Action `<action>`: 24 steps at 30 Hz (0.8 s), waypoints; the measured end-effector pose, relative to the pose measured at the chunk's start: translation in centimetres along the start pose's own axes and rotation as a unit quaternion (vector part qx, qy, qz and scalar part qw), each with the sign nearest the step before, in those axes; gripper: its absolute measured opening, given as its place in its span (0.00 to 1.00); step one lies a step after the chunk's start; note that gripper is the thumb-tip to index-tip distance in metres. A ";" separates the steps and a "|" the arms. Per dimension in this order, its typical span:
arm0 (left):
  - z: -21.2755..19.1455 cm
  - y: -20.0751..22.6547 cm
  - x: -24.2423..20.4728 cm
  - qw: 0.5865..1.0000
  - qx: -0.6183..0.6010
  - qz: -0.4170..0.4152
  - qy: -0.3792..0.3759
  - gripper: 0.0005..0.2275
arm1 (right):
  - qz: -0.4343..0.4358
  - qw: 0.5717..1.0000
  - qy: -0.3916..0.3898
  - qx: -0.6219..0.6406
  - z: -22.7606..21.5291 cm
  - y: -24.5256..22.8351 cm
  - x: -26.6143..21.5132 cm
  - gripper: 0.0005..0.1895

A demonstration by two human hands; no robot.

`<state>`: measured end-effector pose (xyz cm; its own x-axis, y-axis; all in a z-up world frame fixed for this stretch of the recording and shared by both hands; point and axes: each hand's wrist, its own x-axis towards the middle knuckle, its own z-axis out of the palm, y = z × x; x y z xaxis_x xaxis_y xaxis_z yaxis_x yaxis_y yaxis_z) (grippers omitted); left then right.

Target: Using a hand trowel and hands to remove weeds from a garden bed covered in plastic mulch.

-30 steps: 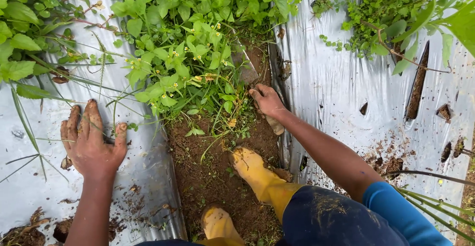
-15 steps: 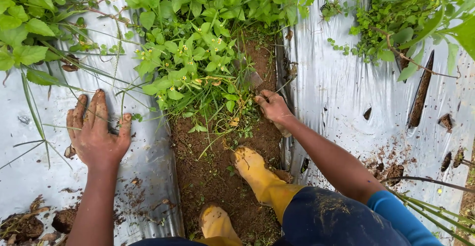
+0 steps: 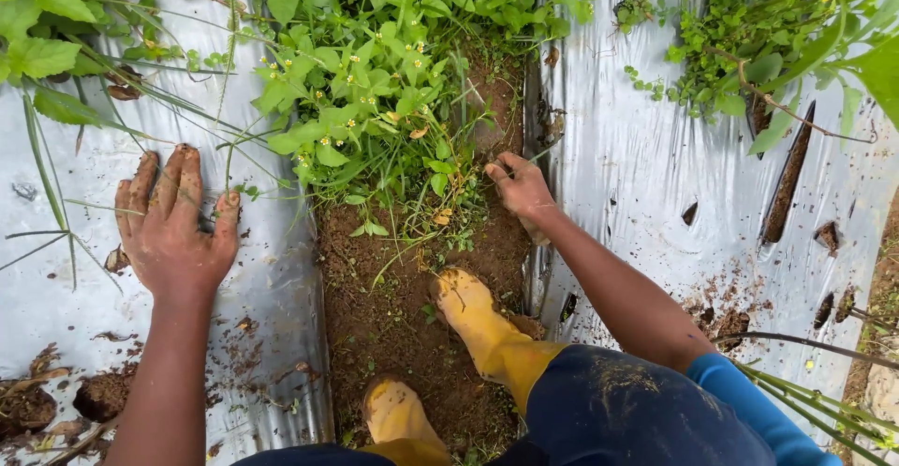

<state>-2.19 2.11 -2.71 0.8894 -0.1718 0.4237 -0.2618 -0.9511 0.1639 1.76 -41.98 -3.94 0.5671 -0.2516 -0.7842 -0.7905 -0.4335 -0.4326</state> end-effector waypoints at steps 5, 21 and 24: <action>-0.1 0.2 -0.2 1.000 0.007 -0.007 0.001 0.15 | -0.113 0.986 -0.002 -0.126 0.7 4.1 8.3 0.39; 0.0 0.3 -0.4 1.000 0.002 -0.017 -0.010 0.15 | -0.097 0.989 -0.059 -0.096 1.6 4.8 6.5 0.32; 0.0 0.2 -0.5 1.000 0.010 -0.017 -0.019 0.15 | -0.080 0.986 -0.036 -0.139 -0.6 4.3 3.6 0.38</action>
<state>-2.64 2.01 -2.89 0.9115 -0.1482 0.3837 -0.2238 -0.9614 0.1603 0.53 -45.27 -8.42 0.6544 -0.1027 -0.7491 -0.5924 -0.6853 -0.4236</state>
